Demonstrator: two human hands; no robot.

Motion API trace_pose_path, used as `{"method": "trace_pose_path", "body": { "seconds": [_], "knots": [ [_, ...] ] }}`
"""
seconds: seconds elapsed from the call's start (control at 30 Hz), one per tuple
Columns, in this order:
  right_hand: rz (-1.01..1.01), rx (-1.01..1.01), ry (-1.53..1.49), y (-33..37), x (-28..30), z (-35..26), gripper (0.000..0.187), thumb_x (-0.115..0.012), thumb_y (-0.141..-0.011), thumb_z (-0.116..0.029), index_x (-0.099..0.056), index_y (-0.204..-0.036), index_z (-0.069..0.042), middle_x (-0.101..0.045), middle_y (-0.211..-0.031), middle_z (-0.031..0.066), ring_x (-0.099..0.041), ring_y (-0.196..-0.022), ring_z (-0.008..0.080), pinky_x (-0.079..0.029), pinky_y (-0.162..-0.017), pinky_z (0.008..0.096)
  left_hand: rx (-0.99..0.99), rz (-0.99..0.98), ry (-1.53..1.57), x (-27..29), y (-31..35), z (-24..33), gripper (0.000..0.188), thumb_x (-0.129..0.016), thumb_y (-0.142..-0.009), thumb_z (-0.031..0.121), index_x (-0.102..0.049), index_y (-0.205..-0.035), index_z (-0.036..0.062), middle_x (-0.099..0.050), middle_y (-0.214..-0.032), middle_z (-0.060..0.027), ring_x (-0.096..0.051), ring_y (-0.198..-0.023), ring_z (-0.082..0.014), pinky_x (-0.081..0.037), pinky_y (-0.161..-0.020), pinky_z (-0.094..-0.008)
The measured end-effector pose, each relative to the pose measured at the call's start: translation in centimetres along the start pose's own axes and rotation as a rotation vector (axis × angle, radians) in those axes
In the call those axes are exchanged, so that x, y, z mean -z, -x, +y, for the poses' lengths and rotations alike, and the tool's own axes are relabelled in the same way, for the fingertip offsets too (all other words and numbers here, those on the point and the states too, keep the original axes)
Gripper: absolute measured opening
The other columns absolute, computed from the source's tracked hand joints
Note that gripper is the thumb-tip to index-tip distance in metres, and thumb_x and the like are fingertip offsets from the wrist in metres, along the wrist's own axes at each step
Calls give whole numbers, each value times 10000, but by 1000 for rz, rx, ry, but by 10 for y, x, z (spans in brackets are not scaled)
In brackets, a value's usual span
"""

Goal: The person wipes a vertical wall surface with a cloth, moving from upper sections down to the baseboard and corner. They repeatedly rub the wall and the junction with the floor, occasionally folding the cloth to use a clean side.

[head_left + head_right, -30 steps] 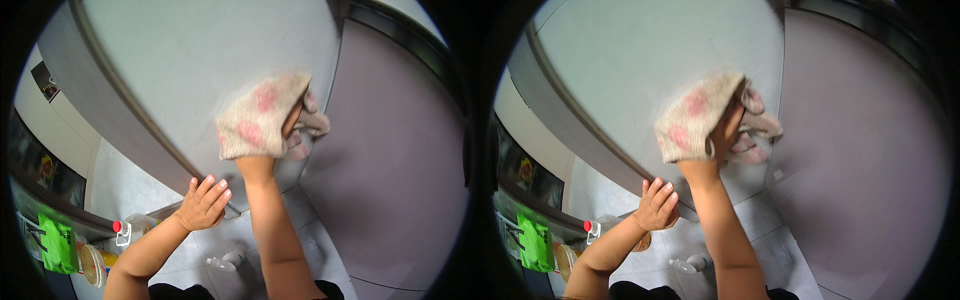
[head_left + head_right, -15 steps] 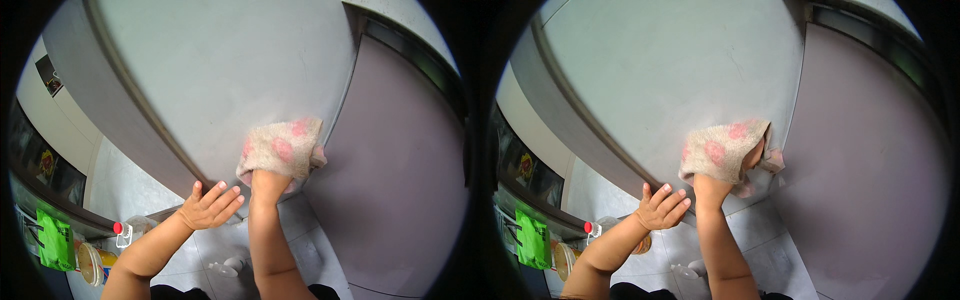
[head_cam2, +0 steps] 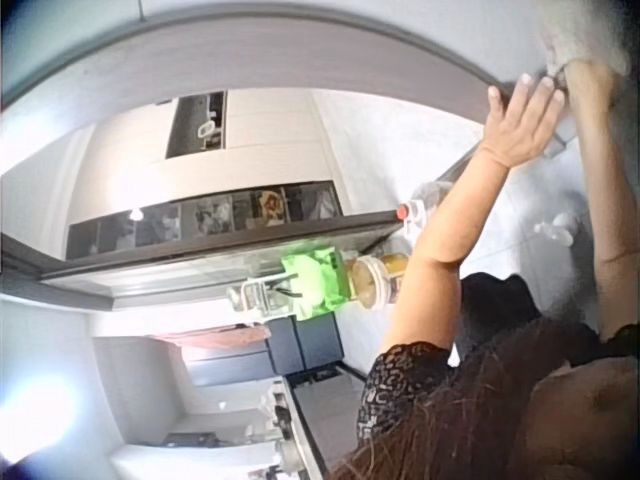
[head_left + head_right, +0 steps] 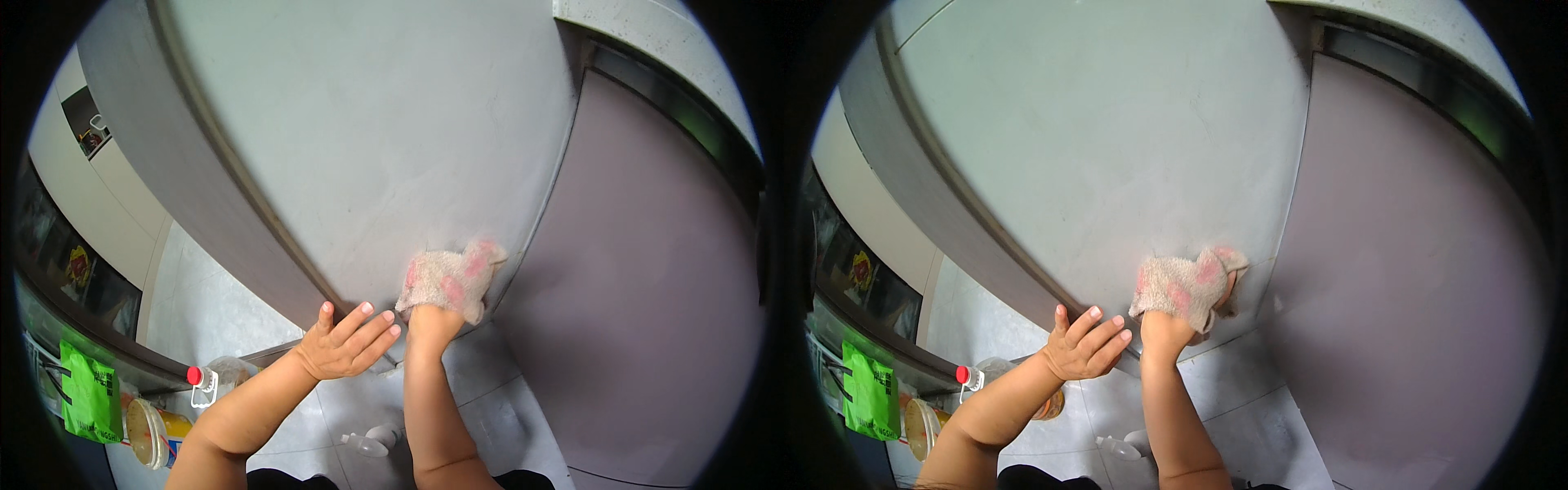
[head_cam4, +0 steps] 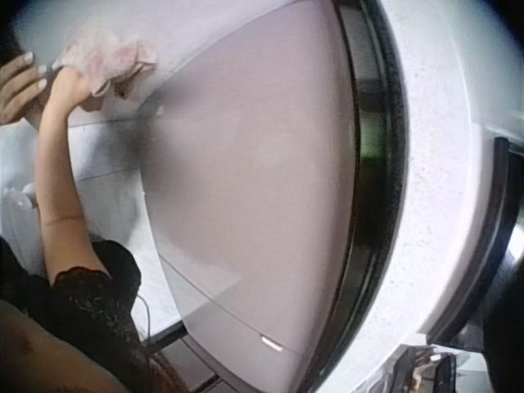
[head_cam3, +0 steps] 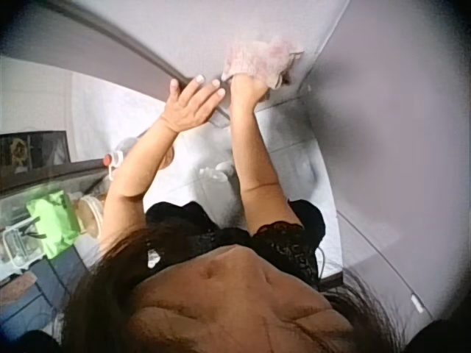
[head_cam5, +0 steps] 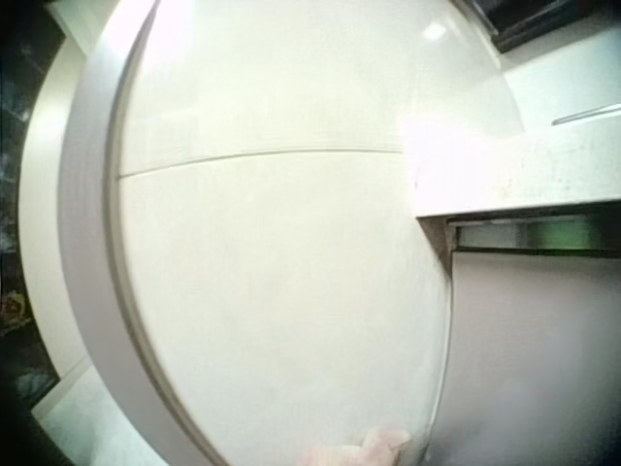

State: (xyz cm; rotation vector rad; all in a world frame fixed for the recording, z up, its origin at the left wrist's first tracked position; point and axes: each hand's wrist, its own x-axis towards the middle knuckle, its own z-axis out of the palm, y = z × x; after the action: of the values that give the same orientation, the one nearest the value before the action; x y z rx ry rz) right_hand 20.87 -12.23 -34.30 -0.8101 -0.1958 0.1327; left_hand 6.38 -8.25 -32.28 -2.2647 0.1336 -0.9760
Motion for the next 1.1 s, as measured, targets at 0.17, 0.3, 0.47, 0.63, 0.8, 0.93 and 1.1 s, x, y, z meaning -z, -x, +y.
{"method": "trace_pose_path", "body": {
  "seconds": [0.17,0.3,0.47,0.63,0.8,0.93,1.1],
  "knots": [
    [-18,163,310,-43,-30,-38,311,-679,-869,-36,-564,-1156,-12,-607,-1102,78,-603,-954,172,-522,-788,322,14,-26,-18,1,5,1,306,-561,-920,200,-647,-1213,177,-619,-1266,0,-488,-1301,-270,-119,-1192,-628],
    [-86,160,334,-37,-27,-44,346,-693,-853,-30,-551,-1165,15,-615,-1116,97,-604,-1000,198,-520,-847,339,21,-17,-25,2,2,-1,317,-612,-868,189,-631,-1184,184,-616,-1219,-8,-500,-1271,-288,-142,-1187,-632],
    [-2,-59,-134,-11,23,18,319,-633,-885,-37,-533,-1185,2,-613,-1004,98,-615,-840,197,-540,-706,339,21,5,-27,-3,-1,3,275,-579,-911,189,-652,-1176,186,-627,-1223,2,-507,-1280,-278,-125,-1192,-625],
    [-86,-306,-136,-25,-26,-61,237,-565,-925,-66,-545,-1152,-4,-601,-978,95,-608,-785,199,-533,-647,342,32,1,-24,0,7,2,244,-604,-905,198,-654,-1144,191,-631,-1206,7,-516,-1273,-273,-129,-1193,-621],
    [139,-99,-226,-39,-30,-37,212,-564,-936,-114,-552,-1102,18,-633,-975,119,-616,-744,215,-519,-600,364,15,1,-29,-1,1,1,297,-653,-820,178,-632,-1116,197,-615,-1173,-7,-525,-1225,-280,-151,-1185,-639],
    [-349,-417,-464,-43,41,16,208,-582,-913,-159,-550,-1064,-18,-613,-845,113,-586,-624,214,-456,-490,358,7,13,-36,-1,1,0,291,-646,-826,176,-629,-1115,199,-613,-1170,-6,-524,-1229,-281,-149,-1188,-635],
    [97,-273,76,-18,34,-8,257,-620,-867,-133,-540,-1103,-68,-573,-796,78,-554,-600,174,-442,-494,293,-3,9,-38,-3,0,1,293,-644,-826,175,-624,-1117,201,-609,-1173,-4,-523,-1233,-282,-149,-1189,-630]
  ]
}}
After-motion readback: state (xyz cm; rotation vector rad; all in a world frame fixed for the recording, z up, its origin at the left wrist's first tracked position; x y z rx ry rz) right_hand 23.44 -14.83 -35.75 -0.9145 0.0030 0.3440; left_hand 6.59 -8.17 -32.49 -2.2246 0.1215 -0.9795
